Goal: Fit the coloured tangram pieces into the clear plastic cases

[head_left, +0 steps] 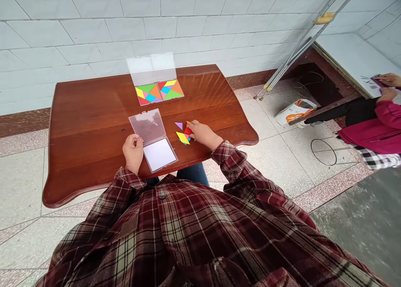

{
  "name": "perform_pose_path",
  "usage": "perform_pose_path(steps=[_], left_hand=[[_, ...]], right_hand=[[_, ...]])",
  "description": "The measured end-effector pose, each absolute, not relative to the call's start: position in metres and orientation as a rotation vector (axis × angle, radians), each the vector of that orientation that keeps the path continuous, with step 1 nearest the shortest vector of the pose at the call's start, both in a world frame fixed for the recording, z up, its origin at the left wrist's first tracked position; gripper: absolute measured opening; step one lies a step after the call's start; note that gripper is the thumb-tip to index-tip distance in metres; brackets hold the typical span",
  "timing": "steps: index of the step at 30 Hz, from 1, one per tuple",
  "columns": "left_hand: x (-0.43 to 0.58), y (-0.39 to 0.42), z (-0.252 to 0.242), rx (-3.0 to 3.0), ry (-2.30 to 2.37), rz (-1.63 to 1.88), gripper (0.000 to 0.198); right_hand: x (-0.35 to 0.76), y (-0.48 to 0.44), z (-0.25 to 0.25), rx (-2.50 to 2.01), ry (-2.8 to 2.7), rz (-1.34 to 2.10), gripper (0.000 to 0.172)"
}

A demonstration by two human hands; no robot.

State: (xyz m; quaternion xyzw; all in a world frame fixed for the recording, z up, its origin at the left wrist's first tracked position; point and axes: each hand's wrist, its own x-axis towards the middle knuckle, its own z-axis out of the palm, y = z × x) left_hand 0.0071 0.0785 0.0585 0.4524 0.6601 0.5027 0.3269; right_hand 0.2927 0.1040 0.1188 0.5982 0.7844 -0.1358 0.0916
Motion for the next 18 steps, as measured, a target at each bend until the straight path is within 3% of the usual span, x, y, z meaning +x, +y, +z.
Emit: perform_pose_path(steps=[12,18], left_hand=[[0.002,0.080,0.049,1.212,1.712,1.336,0.010],[0.003,0.080,0.048,1.220,1.713,1.334,0.008]], right_hand=[[0.288,0.118,0.119,1.664,2.369,-0.319,0.038],[0.286,0.115,0.120,1.863,2.318,-0.380,0.046]])
